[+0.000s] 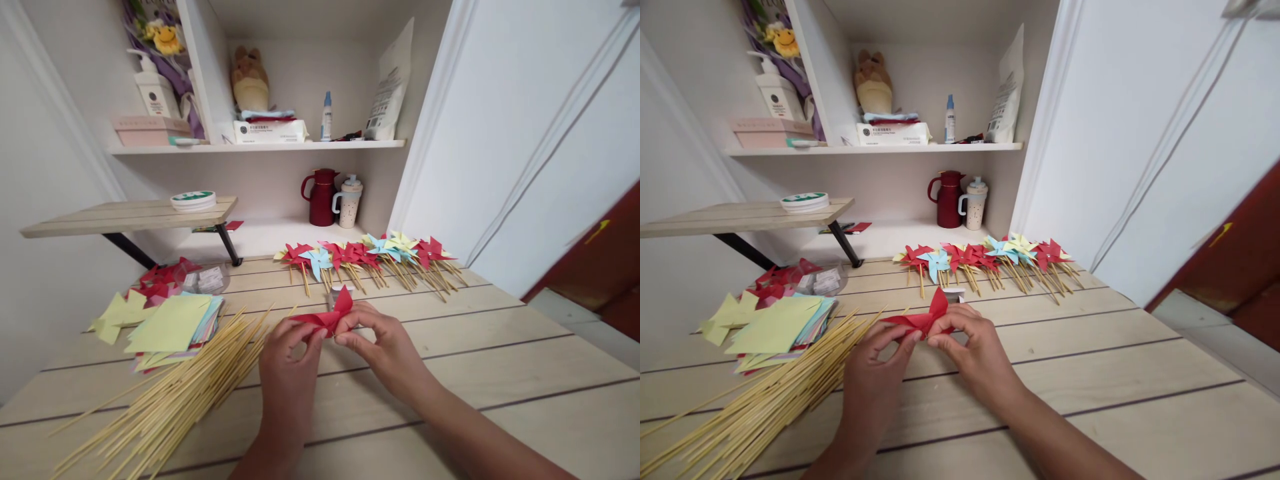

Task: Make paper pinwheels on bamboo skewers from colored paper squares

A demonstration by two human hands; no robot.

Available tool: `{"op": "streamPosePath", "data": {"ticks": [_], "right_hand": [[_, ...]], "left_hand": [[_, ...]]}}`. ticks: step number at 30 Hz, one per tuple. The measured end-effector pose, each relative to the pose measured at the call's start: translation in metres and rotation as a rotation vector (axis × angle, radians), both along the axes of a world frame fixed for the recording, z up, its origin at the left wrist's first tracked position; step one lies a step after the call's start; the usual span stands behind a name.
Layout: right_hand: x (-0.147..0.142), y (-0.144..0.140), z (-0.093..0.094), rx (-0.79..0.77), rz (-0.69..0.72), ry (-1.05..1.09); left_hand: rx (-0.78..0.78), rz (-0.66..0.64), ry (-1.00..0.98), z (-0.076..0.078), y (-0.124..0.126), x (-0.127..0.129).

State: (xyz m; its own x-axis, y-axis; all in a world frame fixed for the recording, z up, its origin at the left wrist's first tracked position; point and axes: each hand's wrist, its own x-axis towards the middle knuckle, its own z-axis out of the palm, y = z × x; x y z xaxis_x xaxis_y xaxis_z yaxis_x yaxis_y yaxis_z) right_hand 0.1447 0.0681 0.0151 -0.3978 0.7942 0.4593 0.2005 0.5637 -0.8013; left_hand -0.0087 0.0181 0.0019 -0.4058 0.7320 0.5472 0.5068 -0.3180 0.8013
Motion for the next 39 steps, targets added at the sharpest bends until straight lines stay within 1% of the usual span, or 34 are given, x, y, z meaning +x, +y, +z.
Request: {"op": "streamPosePath", "data": {"ticks": [9,13,17,23,27,31,36,39], "right_hand": [[-0.001,-0.002,0.005,-0.029,-0.008,-0.013],[0.0,-0.002,0.004,-0.052,-0.011,-0.021],[0.001,-0.001,0.003,-0.077,-0.014,-0.012],[0.001,-0.002,0.003,-0.116,-0.009,0.019],[0.0,-0.002,0.003,-0.169,-0.013,0.041],[0.0,-0.003,0.002,-0.237,-0.024,0.085],[-0.001,-0.003,0.001,-0.299,0.009,0.132],[-0.001,-0.002,0.0,-0.31,0.02,0.157]], "left_hand": [[0.026,0.015,0.066,-0.003,0.002,-0.003],[0.016,0.01,0.114,-0.004,0.001,-0.002],[0.03,0.035,0.141,-0.003,0.0,-0.001],[0.056,0.051,0.148,-0.004,0.0,0.001],[0.068,0.053,0.148,-0.006,0.0,0.001],[0.071,0.048,0.193,-0.007,-0.002,0.002],[0.129,0.068,0.256,-0.013,-0.003,0.007],[0.128,0.081,0.23,-0.015,-0.002,0.008]]}}
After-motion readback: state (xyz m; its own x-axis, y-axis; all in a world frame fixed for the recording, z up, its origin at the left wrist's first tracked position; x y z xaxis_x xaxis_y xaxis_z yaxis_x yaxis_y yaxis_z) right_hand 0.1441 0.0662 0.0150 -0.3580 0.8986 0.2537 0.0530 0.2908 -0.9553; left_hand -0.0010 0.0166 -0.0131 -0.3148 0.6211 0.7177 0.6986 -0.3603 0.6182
